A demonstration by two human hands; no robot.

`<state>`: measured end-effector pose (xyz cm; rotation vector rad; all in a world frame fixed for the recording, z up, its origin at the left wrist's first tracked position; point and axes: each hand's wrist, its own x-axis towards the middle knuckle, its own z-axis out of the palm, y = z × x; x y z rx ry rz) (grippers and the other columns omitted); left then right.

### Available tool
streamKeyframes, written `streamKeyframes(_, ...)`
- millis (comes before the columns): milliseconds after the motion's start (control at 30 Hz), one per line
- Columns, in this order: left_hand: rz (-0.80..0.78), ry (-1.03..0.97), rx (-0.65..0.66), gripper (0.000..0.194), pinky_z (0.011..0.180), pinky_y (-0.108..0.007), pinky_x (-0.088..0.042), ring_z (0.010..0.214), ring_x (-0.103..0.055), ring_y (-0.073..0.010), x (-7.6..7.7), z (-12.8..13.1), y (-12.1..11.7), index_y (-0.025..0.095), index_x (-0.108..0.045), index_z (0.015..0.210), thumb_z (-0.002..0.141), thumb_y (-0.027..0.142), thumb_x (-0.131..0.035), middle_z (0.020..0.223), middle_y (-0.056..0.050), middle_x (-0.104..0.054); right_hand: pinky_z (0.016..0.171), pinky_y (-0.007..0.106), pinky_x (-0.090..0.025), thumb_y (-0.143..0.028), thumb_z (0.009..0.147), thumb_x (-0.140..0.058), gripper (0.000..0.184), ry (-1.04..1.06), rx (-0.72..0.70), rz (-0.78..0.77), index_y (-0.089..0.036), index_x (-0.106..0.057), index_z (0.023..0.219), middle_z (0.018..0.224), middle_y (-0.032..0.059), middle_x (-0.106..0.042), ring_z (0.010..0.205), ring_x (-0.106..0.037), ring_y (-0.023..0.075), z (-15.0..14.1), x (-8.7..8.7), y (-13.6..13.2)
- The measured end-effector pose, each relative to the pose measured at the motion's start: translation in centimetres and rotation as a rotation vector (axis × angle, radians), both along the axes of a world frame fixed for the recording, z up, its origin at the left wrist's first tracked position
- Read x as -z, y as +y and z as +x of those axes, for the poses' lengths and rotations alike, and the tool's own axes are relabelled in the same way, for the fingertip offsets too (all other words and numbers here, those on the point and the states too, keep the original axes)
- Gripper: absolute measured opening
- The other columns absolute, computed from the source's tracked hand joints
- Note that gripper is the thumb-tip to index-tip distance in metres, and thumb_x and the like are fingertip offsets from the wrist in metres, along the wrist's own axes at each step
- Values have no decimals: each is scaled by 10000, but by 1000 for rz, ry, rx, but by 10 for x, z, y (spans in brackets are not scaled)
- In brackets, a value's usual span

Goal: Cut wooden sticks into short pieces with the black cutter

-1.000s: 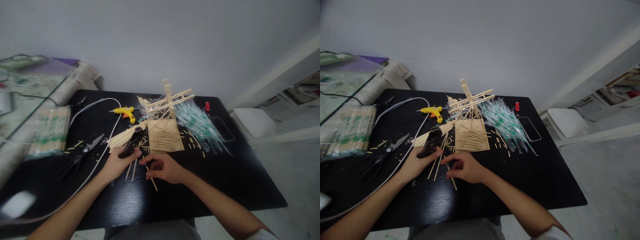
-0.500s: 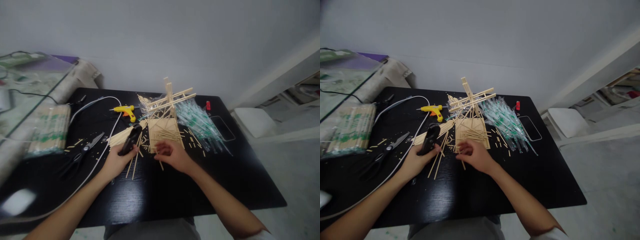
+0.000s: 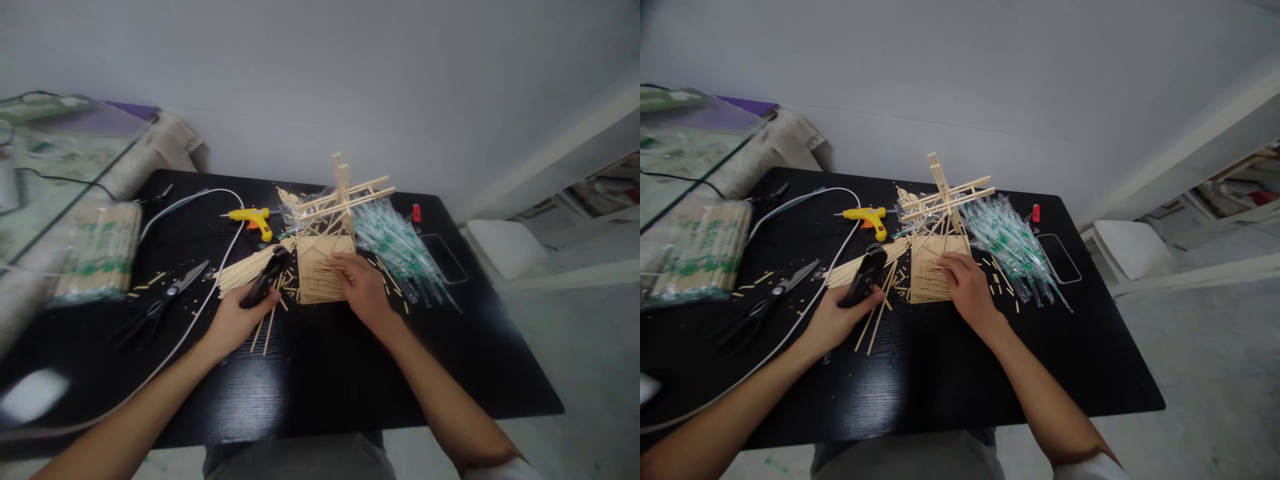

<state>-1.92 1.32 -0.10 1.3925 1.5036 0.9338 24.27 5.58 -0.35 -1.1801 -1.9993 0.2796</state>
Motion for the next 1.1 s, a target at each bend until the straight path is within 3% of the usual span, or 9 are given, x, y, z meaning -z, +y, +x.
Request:
streamKeyframes(200, 12, 19, 20, 343, 696, -284, -469, 691, -597, -172, 0, -2, 0, 166, -725, 759, 786, 507, -707, 700, -6, -675, 865, 435, -531, 14, 890, -584, 276, -276, -92, -114, -197, -763, 897, 967, 84, -698, 927, -618, 262, 28, -4, 3)
streamKeyframes(367, 14, 27, 26, 348, 672, -282, -465, 665, -590, -169, -4, 0, -2, 165, -724, 750, 789, 509, -693, 686, -5, -669, 837, 421, -509, -41, 912, -619, 223, -397, -171, -138, -199, -771, 955, 981, 93, -652, 921, -579, 259, 40, -5, 0)
streamKeyframes(533, 25, 25, 21, 335, 685, -285, -486, 685, -613, -180, -5, 1, -1, 171, -725, 744, 779, 503, -697, 695, -9, -688, 837, 408, -512, -116, 960, -620, 185, -417, -220, -141, -213, -764, 1025, 994, 95, -651, 932, -591, 251, 41, -5, -1)
streamKeyframes(867, 42, 27, 31, 333, 685, -290, -495, 693, -625, -187, -5, 0, -2, 172, -735, 761, 794, 501, -696, 704, -14, -703, 847, 413, -528, -176, 965, -644, 99, -391, -211, -186, -193, -737, 939, 979, 90, -660, 929, -599, 250, 40, -4, 3)
streamKeyframes(1100, 52, 21, 28, 325, 697, -284, -496, 698, -624, -180, -6, 0, -2, 170, -727, 766, 804, 491, -693, 713, -10, -699, 839, 413, -537, -147, 966, -620, 160, -337, -203, -203, -209, -759, 1017, 979, 85, -650, 927, -620, 243, 49, -8, 1)
